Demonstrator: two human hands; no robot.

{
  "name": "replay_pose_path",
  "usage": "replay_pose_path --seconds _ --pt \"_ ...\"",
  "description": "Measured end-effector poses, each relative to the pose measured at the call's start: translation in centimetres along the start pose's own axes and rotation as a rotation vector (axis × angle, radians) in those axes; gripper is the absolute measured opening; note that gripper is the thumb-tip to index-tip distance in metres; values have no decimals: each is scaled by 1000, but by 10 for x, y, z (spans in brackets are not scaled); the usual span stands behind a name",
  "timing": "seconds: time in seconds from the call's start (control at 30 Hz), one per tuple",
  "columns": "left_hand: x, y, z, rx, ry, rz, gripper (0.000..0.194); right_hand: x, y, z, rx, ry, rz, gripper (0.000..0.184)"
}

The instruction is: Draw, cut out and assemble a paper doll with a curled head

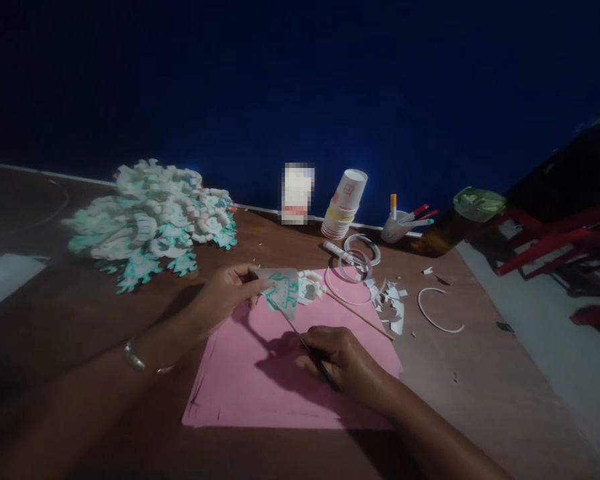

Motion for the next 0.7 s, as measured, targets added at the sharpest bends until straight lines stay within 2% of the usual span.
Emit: replay_pose_path --seconds 0.17,0.7 --pt "0 1 1 71 5 -15 26 1 -1 -1 -4 -4 -29 35" --pt "0 3 3 87 13 -62 21 0 -3 -2 -101 -40 -24 42"
Point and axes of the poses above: each hand's wrist, its own x-axis towards the middle knuckle, its own y-axis out of the back of the hand, z = x × y, the point moved 3 cm from there along x, towards the middle knuckle, and after that the axes turned 15 degrees about -z, right-handed, at the moved point
